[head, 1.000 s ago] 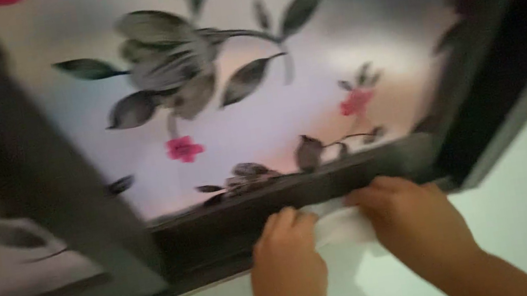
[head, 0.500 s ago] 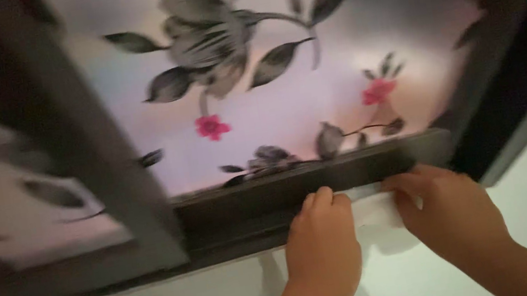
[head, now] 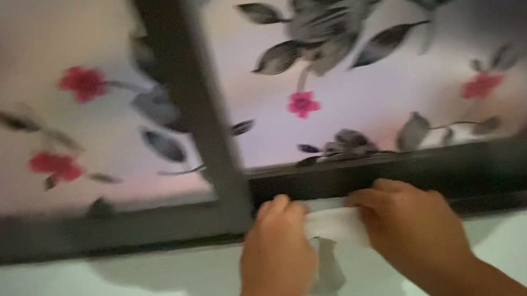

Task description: Cleaning a floral glass sliding door and its tracks using a cloth.

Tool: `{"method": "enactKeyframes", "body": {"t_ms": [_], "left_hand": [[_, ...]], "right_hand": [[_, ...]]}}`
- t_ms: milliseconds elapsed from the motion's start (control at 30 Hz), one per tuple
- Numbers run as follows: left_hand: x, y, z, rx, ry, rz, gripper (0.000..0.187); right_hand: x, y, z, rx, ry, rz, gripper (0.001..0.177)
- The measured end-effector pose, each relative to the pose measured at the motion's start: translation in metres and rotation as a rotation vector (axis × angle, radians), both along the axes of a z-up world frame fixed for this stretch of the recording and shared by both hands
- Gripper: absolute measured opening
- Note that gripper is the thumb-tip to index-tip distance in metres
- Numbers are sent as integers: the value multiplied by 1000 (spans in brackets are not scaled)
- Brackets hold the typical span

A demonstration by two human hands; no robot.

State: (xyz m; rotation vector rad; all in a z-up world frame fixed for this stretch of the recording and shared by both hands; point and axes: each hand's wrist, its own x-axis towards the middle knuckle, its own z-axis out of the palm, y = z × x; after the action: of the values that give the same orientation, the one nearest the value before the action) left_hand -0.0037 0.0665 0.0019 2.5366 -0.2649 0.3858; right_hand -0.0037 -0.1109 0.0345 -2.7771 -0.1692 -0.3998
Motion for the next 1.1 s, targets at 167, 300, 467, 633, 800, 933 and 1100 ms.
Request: {"method": "enactKeyframes", "body": {"t_ms": [167, 300, 467, 633, 800, 933, 1100], "left_hand": [[5, -44, 12, -36, 64, -67, 29], [18, -107, 3, -49, -26, -233, 26], [23, -170, 0, -79, -72, -341, 27], [24, -173, -2, 8, -89, -362, 25], [20, -115, -8, 38, -123, -269, 27], [2, -51, 5, 45, -62, -111, 26], [-5, -4, 8, 123, 78, 62, 24]], "right_hand": [[-4, -47, -5, 72, -41, -71, 19], [-1, -125, -24, 81, -138, -134, 25], [-10, -185, -16, 157, -100, -245, 22], [-11, -183, -12, 155, -37, -314, 17], [-8, -123, -3, 260, 101, -318, 17], [2, -72, -28, 161, -266, 32, 20], [5, -11, -20, 156, -83, 79, 21]]}}
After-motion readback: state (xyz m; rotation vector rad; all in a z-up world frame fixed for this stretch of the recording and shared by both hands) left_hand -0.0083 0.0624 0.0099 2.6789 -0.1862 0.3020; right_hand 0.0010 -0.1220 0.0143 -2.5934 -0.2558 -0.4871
